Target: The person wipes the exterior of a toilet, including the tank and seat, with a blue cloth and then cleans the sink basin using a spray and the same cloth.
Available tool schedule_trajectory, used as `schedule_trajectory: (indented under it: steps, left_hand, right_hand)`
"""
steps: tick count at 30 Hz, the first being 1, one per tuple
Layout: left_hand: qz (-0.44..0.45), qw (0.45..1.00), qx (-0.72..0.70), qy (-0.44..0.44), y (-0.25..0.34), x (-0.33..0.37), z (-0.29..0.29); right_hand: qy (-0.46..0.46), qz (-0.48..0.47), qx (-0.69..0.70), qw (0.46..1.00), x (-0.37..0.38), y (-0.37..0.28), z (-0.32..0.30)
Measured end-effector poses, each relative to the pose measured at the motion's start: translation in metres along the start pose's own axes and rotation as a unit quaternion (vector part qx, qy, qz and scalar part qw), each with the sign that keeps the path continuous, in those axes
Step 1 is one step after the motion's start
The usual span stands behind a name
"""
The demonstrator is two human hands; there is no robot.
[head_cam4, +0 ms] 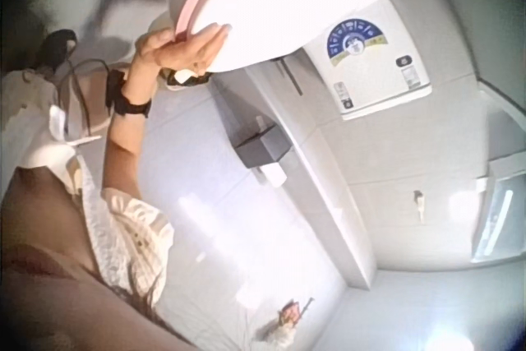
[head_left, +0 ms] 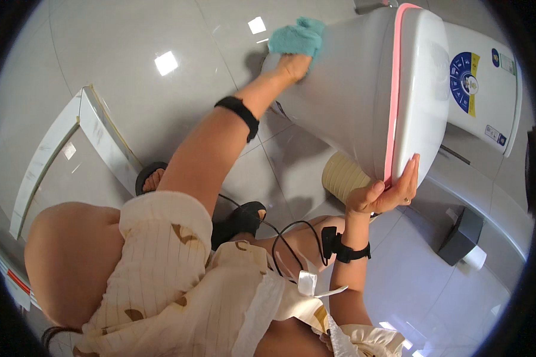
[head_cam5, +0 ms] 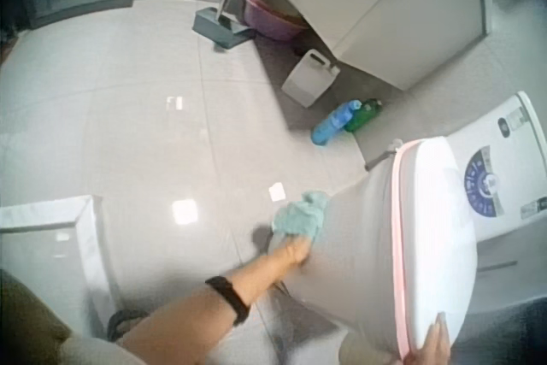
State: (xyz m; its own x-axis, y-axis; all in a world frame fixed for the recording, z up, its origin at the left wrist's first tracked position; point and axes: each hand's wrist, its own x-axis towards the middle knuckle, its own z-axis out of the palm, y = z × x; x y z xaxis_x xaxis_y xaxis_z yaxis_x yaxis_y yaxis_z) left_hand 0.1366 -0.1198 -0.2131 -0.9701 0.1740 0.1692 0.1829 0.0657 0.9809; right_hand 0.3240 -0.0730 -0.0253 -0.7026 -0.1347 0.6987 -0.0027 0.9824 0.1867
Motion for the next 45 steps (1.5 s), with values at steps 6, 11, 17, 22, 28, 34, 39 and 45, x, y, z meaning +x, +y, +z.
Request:
schedule_trajectory:
  steps: [6, 11, 17, 22, 28, 34, 39, 45]
  left_hand:
    - [-0.169, 0.966, -0.173, 0.095, -0.028, -0.027, 0.037]
    - [-0.261, 0.91, -0.256, 0.194, -0.055, -0.101, 0.103]
    - [-0.362, 0.806, -0.455, 0.113, 0.086, -0.156, 0.112]
    - [-0.292, 0.802, -0.511, 0.107, 0.114, -0.109, 0.055]
    - [-0.045, 0.814, -0.576, 0.053, 0.117, -0.018, -0.004]
    - [0.079, 0.968, -0.181, -0.156, 0.196, 0.025, -0.031]
    - [0.288, 0.872, 0.358, -0.17, 0.212, 0.008, -0.029]
    - [0.319, 0.858, 0.331, -0.229, 0.242, -0.042, -0.018]
  right_hand:
    - [-0.017, 0.018, -0.004, 1.0, -0.001, -0.003, -0.003]
    - [-0.029, 0.025, 0.007, 0.999, 0.007, -0.008, 0.0]
    - [-0.064, 0.061, 0.03, 0.996, 0.006, 0.007, -0.018]
    - [-0.057, 0.162, 0.182, 0.968, 0.006, 0.013, -0.039]
    - [0.032, 0.232, 0.296, 0.926, -0.001, 0.022, -0.051]
    - [0.084, 0.25, 0.31, 0.914, 0.013, 0.028, -0.061]
    - [0.035, 0.284, 0.295, 0.912, 0.03, 0.031, -0.068]
    - [-0.051, 0.211, 0.344, 0.913, 0.066, 0.05, -0.055]
